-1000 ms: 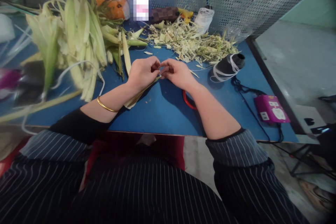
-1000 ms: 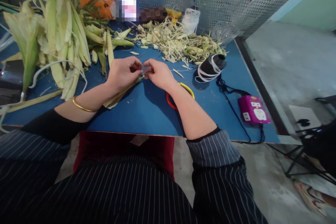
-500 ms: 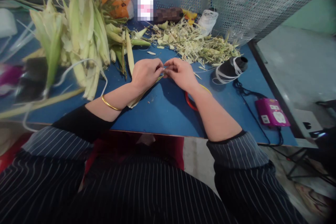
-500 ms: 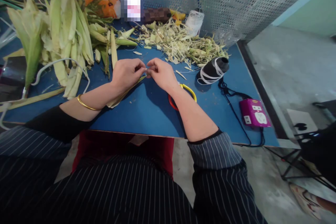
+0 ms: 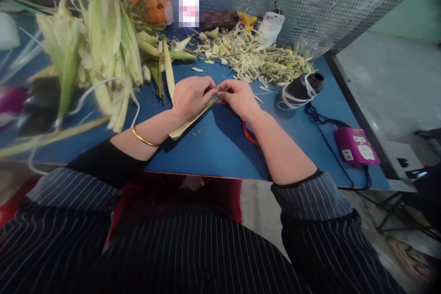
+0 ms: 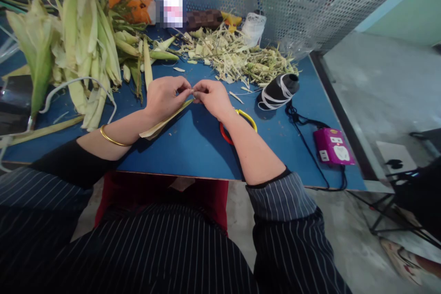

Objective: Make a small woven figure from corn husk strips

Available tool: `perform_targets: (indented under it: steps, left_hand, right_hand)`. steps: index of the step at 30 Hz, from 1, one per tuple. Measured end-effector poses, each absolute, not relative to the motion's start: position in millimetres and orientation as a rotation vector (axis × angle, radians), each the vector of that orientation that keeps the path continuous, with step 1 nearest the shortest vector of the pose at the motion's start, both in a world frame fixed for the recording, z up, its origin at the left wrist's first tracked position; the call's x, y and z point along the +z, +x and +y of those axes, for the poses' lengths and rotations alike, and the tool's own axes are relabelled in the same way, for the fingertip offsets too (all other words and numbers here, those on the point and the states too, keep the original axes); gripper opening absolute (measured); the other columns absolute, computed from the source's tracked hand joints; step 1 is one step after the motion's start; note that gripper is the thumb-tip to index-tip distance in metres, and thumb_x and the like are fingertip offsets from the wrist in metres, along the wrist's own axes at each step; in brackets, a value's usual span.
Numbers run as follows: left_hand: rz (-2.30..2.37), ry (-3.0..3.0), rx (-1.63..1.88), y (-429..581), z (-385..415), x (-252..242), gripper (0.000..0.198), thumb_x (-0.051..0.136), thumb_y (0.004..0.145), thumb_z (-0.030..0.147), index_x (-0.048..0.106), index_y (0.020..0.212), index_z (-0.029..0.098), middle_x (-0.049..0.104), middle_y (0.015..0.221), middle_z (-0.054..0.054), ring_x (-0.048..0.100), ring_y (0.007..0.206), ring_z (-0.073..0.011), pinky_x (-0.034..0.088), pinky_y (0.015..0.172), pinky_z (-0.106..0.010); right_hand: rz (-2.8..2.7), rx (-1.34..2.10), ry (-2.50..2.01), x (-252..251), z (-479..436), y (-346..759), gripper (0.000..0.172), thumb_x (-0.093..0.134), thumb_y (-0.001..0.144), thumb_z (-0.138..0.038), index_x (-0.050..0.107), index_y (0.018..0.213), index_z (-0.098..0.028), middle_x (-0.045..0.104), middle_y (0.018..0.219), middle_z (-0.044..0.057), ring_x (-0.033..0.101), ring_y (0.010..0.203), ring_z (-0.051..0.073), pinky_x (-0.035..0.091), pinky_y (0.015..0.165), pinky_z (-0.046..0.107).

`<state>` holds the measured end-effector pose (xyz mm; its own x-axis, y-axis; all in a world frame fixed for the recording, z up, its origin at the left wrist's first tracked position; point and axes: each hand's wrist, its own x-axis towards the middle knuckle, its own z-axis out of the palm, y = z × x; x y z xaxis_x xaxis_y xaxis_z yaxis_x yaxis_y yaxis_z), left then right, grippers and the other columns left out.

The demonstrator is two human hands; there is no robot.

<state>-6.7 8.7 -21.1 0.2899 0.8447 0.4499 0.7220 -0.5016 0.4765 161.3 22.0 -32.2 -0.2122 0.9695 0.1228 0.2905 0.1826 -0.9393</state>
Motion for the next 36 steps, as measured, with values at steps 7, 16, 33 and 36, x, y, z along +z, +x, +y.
perform_targets:
  steps: [7, 16, 33, 36]
  left_hand:
    - [1.446, 2.330, 0.998, -7.2, 9.1, -20.3, 0.015, 0.056, 0.083, 0.032, 0.066, 0.082, 0.021, 0.067, 0.079, -0.006, 0.058, 0.084, -0.0224, 0.038, 0.075, -0.032]
    - [1.434, 2.383, 1.060, -7.9, 11.2, -23.4, 0.020, 0.052, 0.085, 0.033, 0.066, 0.082, 0.020, 0.065, 0.076, -0.006, 0.058, 0.082, -0.0213, 0.039, 0.075, -0.033]
    - [1.467, 2.520, 1.076, -8.2, 13.3, -27.5, 0.019, 0.053, 0.087, 0.033, 0.067, 0.083, 0.021, 0.067, 0.074, -0.005, 0.058, 0.075, -0.0195, 0.039, 0.070, -0.032]
    - [1.472, 2.456, 1.084, -7.3, 12.1, -26.2, 0.020, 0.054, 0.086, 0.034, 0.068, 0.081, 0.021, 0.067, 0.075, -0.005, 0.058, 0.075, -0.0197, 0.038, 0.070, -0.032]
  right_hand:
    - [-1.659, 1.055, -1.252, -37.6, 25.2, 160.3, 0.012, 0.056, 0.082, -0.016, 0.052, 0.072, -0.021, 0.059, 0.067, 0.000, 0.059, 0.062, 0.013, 0.051, 0.063, 0.029]
    - [-1.543, 1.196, -1.223, -32.3, 23.6, 157.0, 0.005, 0.056, 0.082, -0.016, 0.057, 0.085, -0.020, 0.064, 0.076, 0.000, 0.063, 0.065, 0.011, 0.050, 0.060, 0.024]
    - [-1.605, 1.099, -1.238, -35.9, 24.6, 156.9, 0.012, 0.061, 0.083, -0.017, 0.057, 0.071, -0.018, 0.059, 0.061, -0.001, 0.062, 0.057, 0.012, 0.049, 0.056, 0.026]
    - [-1.633, 1.075, -1.245, -39.2, 26.3, 158.8, 0.010, 0.058, 0.084, -0.018, 0.055, 0.075, -0.019, 0.059, 0.064, 0.000, 0.063, 0.056, 0.014, 0.047, 0.052, 0.026]
